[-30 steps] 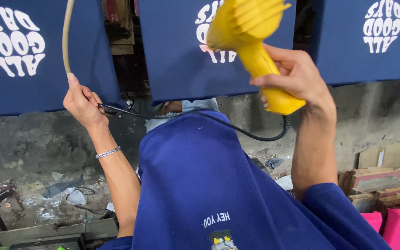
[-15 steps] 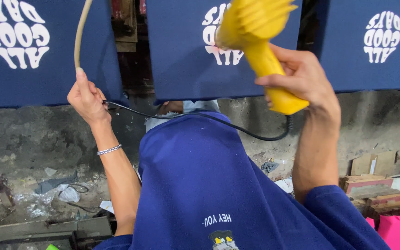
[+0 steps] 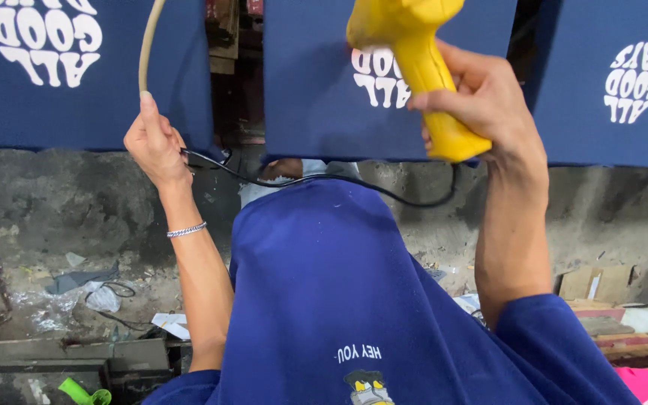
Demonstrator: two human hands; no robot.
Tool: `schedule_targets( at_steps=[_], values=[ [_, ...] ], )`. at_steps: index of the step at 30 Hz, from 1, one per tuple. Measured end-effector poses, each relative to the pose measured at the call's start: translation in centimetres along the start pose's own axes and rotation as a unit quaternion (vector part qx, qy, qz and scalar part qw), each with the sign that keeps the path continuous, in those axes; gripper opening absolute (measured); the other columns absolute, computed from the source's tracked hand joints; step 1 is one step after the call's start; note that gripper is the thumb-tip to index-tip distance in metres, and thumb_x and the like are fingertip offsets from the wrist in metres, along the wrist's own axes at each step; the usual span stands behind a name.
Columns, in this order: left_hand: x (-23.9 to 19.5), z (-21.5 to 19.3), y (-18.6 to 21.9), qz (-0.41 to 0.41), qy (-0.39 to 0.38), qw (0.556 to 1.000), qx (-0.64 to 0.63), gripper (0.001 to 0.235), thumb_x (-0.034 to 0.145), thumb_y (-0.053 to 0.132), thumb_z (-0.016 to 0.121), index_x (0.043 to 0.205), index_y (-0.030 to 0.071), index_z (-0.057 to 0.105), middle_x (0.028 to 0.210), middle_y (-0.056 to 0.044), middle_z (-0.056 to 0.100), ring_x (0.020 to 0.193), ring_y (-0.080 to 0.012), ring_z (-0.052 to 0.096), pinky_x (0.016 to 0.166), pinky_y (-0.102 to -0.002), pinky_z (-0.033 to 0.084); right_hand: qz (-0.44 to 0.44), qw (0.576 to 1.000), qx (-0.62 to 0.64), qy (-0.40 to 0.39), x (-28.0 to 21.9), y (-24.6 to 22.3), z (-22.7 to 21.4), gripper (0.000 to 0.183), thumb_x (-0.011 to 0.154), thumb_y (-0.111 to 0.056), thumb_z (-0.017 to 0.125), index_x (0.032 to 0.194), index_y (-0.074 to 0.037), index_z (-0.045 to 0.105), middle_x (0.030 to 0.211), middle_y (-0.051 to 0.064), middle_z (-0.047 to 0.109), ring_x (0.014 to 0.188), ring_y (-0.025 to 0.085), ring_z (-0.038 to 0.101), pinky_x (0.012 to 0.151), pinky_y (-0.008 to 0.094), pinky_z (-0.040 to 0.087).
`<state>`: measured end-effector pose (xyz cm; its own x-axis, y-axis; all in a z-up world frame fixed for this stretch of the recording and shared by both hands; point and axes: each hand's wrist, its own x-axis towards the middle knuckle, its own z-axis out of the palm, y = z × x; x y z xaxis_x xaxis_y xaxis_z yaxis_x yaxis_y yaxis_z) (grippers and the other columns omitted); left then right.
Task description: Using a handheld heat gun to dry screen-printed designs on a series of blue fabric panels.
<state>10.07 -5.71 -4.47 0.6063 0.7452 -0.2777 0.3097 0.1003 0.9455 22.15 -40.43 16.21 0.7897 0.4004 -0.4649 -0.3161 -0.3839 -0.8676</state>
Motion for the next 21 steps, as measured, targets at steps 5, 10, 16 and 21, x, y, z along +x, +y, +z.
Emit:
schedule_targets(
  at_steps=[5, 10, 16, 21],
  values=[
    [0.4, 0.0, -0.9, 0.018, -0.013, 0.999, -0.026, 0.06, 0.103, 0.051, 0.06, 0.059, 0.014, 0.041, 0.048, 0.002, 0.036, 0.037, -0.0078, 0.035, 0.033, -0.023, 0.025, 0.048, 0.998, -0.042, 0.017, -1.3, -0.1, -1.8, 0.041, 0.086, -0.005, 0.073, 0.127, -0.004, 0.067, 0.076, 0.008, 0.062, 0.052, 0.016, 0.061, 0.048, 0.028, 0.058],
    [0.2, 0.1, 0.1, 0.01, -0.015, 1.0, -0.011, 0.06, 0.104, 0.047, 0.06, 0.058, 0.014, 0.038, 0.047, 0.002, 0.035, 0.037, -0.0087, 0.033, 0.033, -0.025, 0.024, 0.033, 0.999, -0.011, 0.031, 0.3, -0.6, 0.0, 0.048, 0.086, -0.011, 0.072, 0.133, -0.005, 0.064, 0.083, 0.006, 0.062, 0.052, 0.016, 0.061, 0.048, 0.028, 0.057],
    [0.3, 0.0, -0.3, 0.023, -0.029, 0.999, -0.003, 0.061, 0.105, 0.047, 0.059, 0.058, 0.014, 0.038, 0.047, 0.002, 0.035, 0.037, -0.0092, 0.033, 0.034, -0.024, 0.026, 0.066, 0.994, -0.078, 0.038, -1.7, -0.1, -2.5, 0.049, 0.086, -0.011, 0.072, 0.134, -0.004, 0.066, 0.087, 0.011, 0.065, 0.054, 0.021, 0.064, 0.049, 0.032, 0.059],
    [0.2, 0.0, -0.4, 0.025, -0.034, 0.999, -0.004, 0.061, 0.106, 0.046, 0.061, 0.059, 0.013, 0.038, 0.048, 0.002, 0.034, 0.037, -0.0089, 0.032, 0.035, -0.024, 0.026, 0.043, 0.995, -0.021, 0.082, -1.3, -0.2, -1.4, 0.053, 0.088, -0.011, 0.068, 0.14, -0.004, 0.062, 0.085, 0.007, 0.065, 0.054, 0.018, 0.062, 0.052, 0.029, 0.057]
  ],
)
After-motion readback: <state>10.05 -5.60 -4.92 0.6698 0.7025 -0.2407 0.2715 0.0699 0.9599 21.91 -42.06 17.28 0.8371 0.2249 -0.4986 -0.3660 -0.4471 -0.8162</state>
